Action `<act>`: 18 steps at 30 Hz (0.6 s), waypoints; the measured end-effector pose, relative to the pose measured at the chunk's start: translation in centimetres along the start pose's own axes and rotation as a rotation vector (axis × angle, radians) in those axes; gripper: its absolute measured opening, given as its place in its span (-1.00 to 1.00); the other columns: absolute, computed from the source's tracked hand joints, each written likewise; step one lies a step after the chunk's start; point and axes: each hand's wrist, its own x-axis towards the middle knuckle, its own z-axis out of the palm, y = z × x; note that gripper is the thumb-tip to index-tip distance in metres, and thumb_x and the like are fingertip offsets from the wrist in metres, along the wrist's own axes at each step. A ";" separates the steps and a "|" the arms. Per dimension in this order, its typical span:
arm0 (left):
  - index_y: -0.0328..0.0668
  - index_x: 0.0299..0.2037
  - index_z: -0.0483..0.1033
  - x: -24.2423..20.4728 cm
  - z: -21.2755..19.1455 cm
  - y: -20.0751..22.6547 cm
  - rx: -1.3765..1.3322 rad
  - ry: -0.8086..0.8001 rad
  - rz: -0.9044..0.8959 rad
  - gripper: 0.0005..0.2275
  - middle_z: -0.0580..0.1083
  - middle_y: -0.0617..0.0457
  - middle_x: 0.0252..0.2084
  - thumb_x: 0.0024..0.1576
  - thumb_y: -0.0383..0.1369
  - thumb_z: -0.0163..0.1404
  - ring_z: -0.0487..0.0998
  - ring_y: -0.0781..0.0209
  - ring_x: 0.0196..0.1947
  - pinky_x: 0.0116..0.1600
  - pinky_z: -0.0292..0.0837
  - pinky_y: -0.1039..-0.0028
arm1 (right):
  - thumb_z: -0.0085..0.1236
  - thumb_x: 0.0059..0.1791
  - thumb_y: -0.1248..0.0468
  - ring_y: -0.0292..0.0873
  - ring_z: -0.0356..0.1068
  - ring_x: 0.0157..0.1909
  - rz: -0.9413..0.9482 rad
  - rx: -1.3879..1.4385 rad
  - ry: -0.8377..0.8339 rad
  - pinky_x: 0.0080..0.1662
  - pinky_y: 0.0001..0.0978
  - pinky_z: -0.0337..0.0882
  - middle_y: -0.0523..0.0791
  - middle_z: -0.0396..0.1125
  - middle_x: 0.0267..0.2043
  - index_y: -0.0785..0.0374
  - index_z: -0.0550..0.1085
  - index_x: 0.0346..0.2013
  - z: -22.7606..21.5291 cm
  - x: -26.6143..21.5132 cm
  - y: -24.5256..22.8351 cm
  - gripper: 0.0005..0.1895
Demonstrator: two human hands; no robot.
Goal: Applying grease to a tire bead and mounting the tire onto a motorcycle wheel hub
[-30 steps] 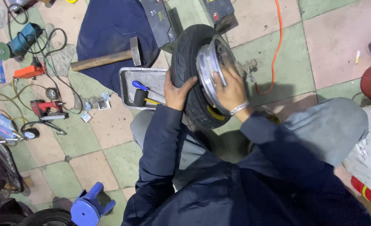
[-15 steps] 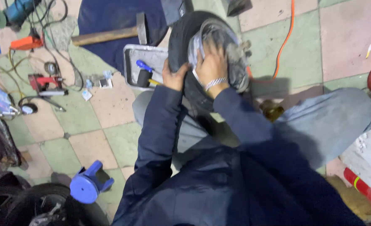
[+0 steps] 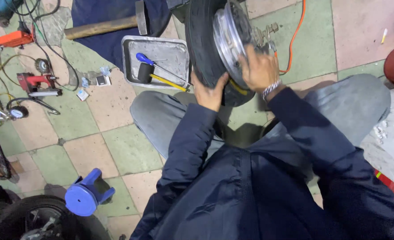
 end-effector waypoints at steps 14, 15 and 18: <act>-0.22 -0.04 0.54 7.5 -1.4 6.5 0.036 -0.326 0.010 -0.49 0.64 -0.04 -0.10 -0.04 0.01 0.19 0.65 0.15 -0.10 -0.05 0.53 0.39 | -0.03 0.14 0.11 0.40 0.34 -0.47 0.556 0.225 -0.028 -0.36 0.25 0.20 -0.06 0.35 -0.58 0.26 0.32 -0.12 -0.2 2.6 -0.2 -0.75; -0.24 -0.03 0.55 7.8 -1.3 6.5 0.016 -0.316 -0.010 -0.48 0.64 -0.05 -0.09 -0.05 0.01 0.18 0.64 0.15 -0.09 0.00 0.53 0.40 | 0.04 0.12 0.07 0.38 0.36 -0.45 0.568 0.224 -0.018 -0.37 0.26 0.22 -0.04 0.38 -0.53 0.24 0.31 -0.10 0.0 2.7 -0.4 -0.71; -0.24 -0.06 0.58 8.9 -0.7 5.7 0.018 -0.287 -0.016 -0.48 0.61 -0.19 -0.13 -0.04 0.04 0.25 0.61 -0.07 -0.03 0.06 0.50 0.26 | 0.10 0.10 0.06 0.36 0.44 -0.36 0.569 0.277 0.010 -0.31 0.26 0.32 0.07 0.43 -0.48 0.20 0.30 -0.09 -0.6 3.3 -1.2 -0.70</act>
